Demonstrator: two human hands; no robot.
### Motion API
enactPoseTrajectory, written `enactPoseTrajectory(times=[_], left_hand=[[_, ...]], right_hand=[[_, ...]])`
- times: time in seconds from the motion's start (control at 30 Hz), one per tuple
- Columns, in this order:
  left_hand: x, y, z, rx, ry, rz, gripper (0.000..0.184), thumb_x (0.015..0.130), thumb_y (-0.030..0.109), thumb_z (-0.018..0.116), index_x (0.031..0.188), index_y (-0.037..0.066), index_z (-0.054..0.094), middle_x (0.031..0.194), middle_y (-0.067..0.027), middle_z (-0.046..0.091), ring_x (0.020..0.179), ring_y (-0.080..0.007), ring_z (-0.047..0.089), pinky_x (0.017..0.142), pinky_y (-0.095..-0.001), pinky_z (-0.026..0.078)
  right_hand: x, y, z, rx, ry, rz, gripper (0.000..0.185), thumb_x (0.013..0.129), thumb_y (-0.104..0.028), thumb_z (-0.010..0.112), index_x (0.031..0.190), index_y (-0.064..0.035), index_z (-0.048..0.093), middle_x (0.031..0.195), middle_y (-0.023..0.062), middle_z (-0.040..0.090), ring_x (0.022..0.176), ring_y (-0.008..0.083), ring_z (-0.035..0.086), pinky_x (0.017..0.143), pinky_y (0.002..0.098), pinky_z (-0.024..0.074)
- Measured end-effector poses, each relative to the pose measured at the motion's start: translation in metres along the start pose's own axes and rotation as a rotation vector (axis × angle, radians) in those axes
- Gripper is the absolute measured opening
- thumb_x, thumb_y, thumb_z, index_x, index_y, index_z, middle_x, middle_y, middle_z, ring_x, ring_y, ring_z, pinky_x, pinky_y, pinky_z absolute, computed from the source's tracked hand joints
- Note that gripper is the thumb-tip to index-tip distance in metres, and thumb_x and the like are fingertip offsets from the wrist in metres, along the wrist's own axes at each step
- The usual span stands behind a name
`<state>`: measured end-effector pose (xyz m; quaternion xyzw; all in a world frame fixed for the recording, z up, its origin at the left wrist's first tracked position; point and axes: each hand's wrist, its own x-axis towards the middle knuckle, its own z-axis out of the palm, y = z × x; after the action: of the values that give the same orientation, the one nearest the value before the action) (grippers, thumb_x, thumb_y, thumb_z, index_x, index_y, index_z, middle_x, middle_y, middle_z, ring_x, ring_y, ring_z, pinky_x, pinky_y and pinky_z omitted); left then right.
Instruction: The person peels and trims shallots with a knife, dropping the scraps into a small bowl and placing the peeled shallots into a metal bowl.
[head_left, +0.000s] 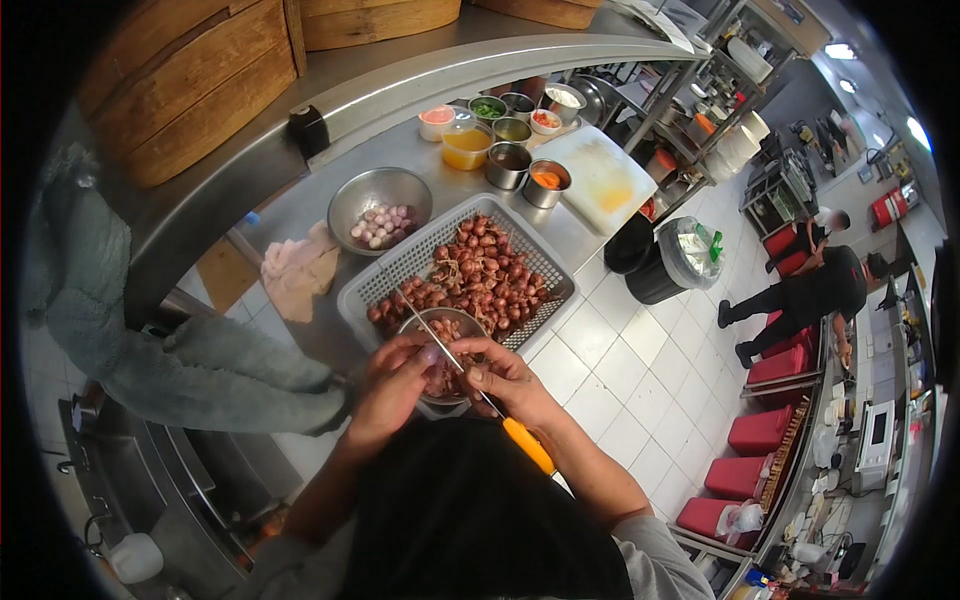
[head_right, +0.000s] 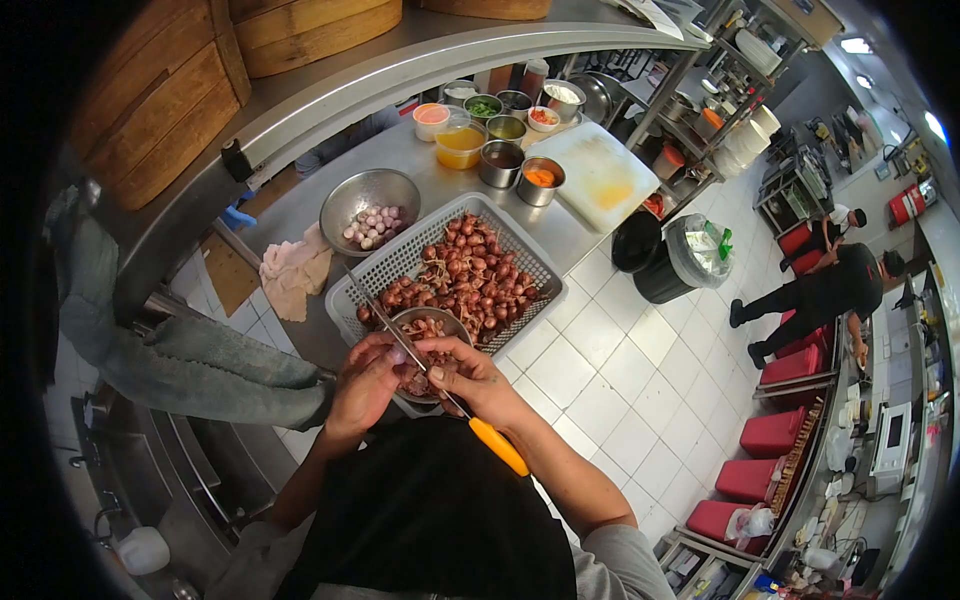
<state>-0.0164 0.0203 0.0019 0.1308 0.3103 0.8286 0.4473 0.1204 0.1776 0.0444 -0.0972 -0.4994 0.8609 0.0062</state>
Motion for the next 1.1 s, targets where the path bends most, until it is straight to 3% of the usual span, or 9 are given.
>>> enactPoseTrajectory(times=[0.3, 0.53, 0.63, 0.77, 0.87, 0.97, 1.0, 1.1], left_hand=[[-0.002, 0.009, -0.008, 0.196, 0.007, 0.044, 0.025, 0.097, 0.002, 0.062, 0.122, -0.001, 0.061, 0.117, -0.0141, 0.068, 0.109, -0.0246, 0.067, 0.088, -0.0353, 0.056], [0.013, 0.024, -0.037, 0.273, 0.267, 0.196, 0.02, 0.099, 0.01, 0.062, 0.114, -0.003, 0.06, 0.115, -0.0161, 0.067, 0.108, -0.0296, 0.069, 0.089, -0.0378, 0.057], [0.042, 0.026, -0.053, 0.362, 0.357, 0.331, 0.021, 0.099, 0.013, 0.064, 0.113, -0.003, 0.061, 0.111, -0.0133, 0.066, 0.106, -0.0288, 0.069, 0.085, -0.0362, 0.057], [0.098, 0.038, -0.063, 0.64, 0.58, 0.58, 0.023, 0.094, 0.012, 0.071, 0.11, -0.003, 0.064, 0.1, -0.0079, 0.067, 0.086, -0.016, 0.066, 0.076, -0.0282, 0.054], [0.154, 0.049, -0.086, 0.929, 0.556, 0.838, 0.021, 0.092, 0.008, 0.072, 0.109, -0.002, 0.065, 0.098, -0.0068, 0.068, 0.082, -0.013, 0.063, 0.074, -0.0268, 0.052], [0.197, 0.058, -0.093, 0.987, 0.602, 0.765, 0.02, 0.088, 0.004, 0.073, 0.107, -0.001, 0.067, 0.099, -0.0079, 0.069, 0.086, -0.0136, 0.064, 0.077, -0.0275, 0.052], [0.21, 0.059, -0.098, 1.048, 0.646, 0.75, 0.019, 0.087, 0.005, 0.073, 0.105, 0.0, 0.068, 0.097, -0.0112, 0.07, 0.086, -0.0203, 0.067, 0.078, -0.03, 0.052], [0.231, 0.053, -0.105, 1.437, 0.666, 0.942, 0.02, 0.088, 0.008, 0.072, 0.106, 0.0, 0.068, 0.097, -0.0158, 0.07, 0.089, -0.0296, 0.069, 0.078, -0.0344, 0.053]], right_hand=[[-0.002, 0.003, -0.01, 0.036, 0.118, -0.017, 0.045, 0.098, -0.03, 0.067, 0.137, -0.013, 0.054, 0.071, -0.0013, 0.052, 0.057, 0.0091, 0.048, 0.05, 0.0223, 0.0354], [0.002, 0.032, -0.037, -0.055, 0.192, 0.073, 0.043, 0.102, -0.025, 0.061, 0.142, -0.0138, 0.051, 0.077, -0.0019, 0.052, 0.061, 0.008, 0.047, 0.053, 0.0222, 0.0367], [-0.002, 0.048, -0.043, -0.068, 0.225, 0.154, 0.048, 0.102, -0.029, 0.06, 0.147, -0.0156, 0.047, 0.076, -0.001, 0.05, 0.061, 0.0097, 0.048, 0.054, 0.0229, 0.0363], [-0.015, 0.039, -0.039, 0.018, 0.253, 0.149, 0.051, 0.103, -0.029, 0.058, 0.151, -0.0173, 0.045, 0.077, -0.0012, 0.049, 0.06, 0.0094, 0.047, 0.055, 0.0228, 0.0367], [-0.022, 0.043, -0.049, 0.049, 0.225, 0.16, 0.051, 0.104, -0.031, 0.057, 0.152, -0.0194, 0.044, 0.077, -0.0016, 0.048, 0.06, 0.009, 0.046, 0.054, 0.0226, 0.0373], [-0.027, 0.053, -0.058, 0.081, 0.23, 0.225, 0.051, 0.104, -0.032, 0.056, 0.152, -0.0215, 0.044, 0.076, -0.0022, 0.048, 0.06, 0.0087, 0.046, 0.055, 0.0224, 0.038], [-0.027, 0.055, -0.059, 0.097, 0.24, 0.248, 0.051, 0.104, -0.032, 0.056, 0.152, -0.0221, 0.044, 0.076, -0.0024, 0.047, 0.061, 0.0085, 0.047, 0.055, 0.0224, 0.0383], [-0.027, 0.052, -0.054, 0.121, 0.203, 0.226, 0.053, 0.104, -0.034, 0.057, 0.154, -0.0221, 0.042, 0.077, -0.0027, 0.048, 0.061, 0.008, 0.047, 0.055, 0.0218, 0.0384]])
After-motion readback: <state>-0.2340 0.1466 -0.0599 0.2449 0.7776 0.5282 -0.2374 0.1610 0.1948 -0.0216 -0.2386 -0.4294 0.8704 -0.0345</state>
